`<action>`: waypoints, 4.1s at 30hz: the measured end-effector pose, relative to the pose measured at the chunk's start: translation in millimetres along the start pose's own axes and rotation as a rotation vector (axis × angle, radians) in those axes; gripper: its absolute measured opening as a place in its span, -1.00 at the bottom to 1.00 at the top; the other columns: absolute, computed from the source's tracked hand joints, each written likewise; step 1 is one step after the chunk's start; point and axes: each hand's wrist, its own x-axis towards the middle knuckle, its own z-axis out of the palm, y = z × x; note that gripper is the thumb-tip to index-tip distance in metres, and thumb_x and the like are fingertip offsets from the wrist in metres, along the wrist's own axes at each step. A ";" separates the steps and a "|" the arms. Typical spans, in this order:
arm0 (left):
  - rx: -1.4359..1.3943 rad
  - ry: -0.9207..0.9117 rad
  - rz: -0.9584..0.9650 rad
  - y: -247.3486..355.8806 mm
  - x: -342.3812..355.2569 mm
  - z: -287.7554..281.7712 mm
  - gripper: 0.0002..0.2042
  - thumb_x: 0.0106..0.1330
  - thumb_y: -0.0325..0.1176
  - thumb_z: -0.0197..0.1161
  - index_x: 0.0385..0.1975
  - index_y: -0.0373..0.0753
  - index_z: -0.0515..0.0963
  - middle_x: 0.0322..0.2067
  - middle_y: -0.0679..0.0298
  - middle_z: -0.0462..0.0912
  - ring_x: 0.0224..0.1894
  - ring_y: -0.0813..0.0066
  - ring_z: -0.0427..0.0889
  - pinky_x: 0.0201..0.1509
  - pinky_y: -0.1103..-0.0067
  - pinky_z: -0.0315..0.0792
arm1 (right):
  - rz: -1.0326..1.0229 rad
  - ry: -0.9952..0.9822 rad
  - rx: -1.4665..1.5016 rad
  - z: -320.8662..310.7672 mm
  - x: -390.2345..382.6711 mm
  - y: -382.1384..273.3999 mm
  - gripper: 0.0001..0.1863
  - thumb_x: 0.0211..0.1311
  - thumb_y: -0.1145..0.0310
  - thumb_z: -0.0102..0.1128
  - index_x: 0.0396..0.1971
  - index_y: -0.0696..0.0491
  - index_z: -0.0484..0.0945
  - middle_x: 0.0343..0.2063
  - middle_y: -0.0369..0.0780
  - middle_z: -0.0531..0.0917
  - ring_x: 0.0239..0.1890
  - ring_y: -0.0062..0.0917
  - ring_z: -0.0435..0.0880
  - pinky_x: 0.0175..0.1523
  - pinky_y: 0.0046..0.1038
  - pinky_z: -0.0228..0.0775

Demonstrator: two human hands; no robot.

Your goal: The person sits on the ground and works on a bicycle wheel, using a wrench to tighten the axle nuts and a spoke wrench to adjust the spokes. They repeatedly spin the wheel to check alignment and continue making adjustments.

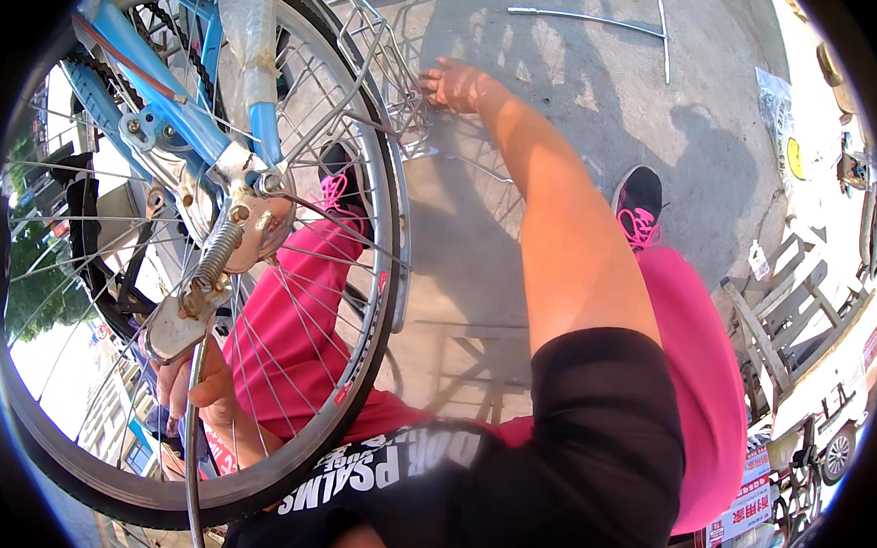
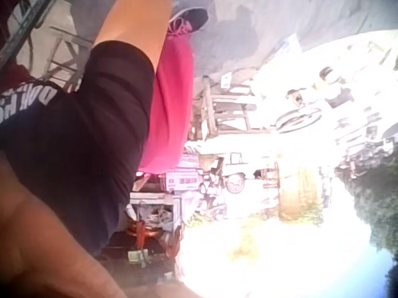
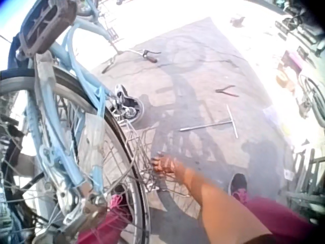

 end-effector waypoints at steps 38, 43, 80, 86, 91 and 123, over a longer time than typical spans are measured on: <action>0.061 -0.053 -0.104 1.6 4.0 4.2 -0.83 0.34 -0.30 -0.11 -0.47 -0.18 0.19 -0.76 0.32 0.29 -0.80 0.52 0.32 0.11 0.10 0.24 | 1.343 0.281 0.276 39.8 -213.1 82.9 -0.41 0.21 0.45 -0.11 0.28 -0.15 0.15 0.32 -0.30 0.12 0.35 -0.41 0.07 0.35 -0.11 -0.07; 0.012 -0.026 -0.052 3.5 1.6 1.1 -0.85 0.25 -0.30 -0.10 -0.43 -0.24 0.18 -0.81 0.24 0.31 -0.78 0.42 0.40 0.06 -0.09 0.22 | 1.209 0.295 0.272 60.4 -196.9 108.8 -0.52 0.21 0.49 -0.12 0.18 0.09 0.29 0.26 -0.17 0.23 0.29 -0.34 0.21 0.27 -0.35 0.20; 0.004 -0.171 -0.255 9.3 9.6 -2.4 -0.82 0.13 -0.38 -0.03 -0.63 -0.29 0.23 -0.67 0.28 0.26 -0.62 0.46 0.25 0.29 0.31 0.14 | 0.489 1.286 1.630 -272.6 -125.9 -161.9 -0.80 0.04 0.59 0.23 -0.27 0.19 0.58 -0.39 -0.31 0.61 -0.35 -0.72 0.52 -0.20 -0.65 0.37; -0.026 -0.129 -0.236 10.5 9.7 -5.2 -0.82 0.12 -0.39 -0.01 -0.64 -0.30 0.23 -0.68 0.25 0.25 -0.61 0.42 0.25 0.16 0.38 0.23 | 0.547 1.115 1.458 -283.6 -134.1 -160.8 -0.83 0.17 0.39 0.17 -0.30 0.16 0.59 -0.54 -0.33 0.58 -0.48 -0.70 0.47 -0.34 -0.63 0.30; -0.007 -0.163 -0.249 9.6 9.5 -4.5 -0.82 0.14 -0.37 -0.04 -0.62 -0.31 0.24 -0.67 0.26 0.26 -0.62 0.42 0.26 0.28 0.29 0.13 | 0.687 0.929 1.186 -275.8 -119.7 -151.2 -0.55 0.33 0.06 -0.07 -0.47 0.18 0.52 -0.60 -0.21 0.52 -0.56 -0.50 0.41 -0.39 -0.46 0.25; 0.033 -0.201 -0.237 13.3 8.7 -5.4 -0.81 0.14 -0.37 -0.06 -0.66 -0.27 0.20 -0.66 0.27 0.26 -0.61 0.46 0.26 0.33 0.22 0.11 | 0.799 0.741 1.383 -275.5 -101.3 -141.9 -0.49 0.35 0.02 -0.24 -0.44 0.19 0.48 -0.64 -0.06 0.54 -0.53 -0.19 0.53 -0.32 -0.21 0.30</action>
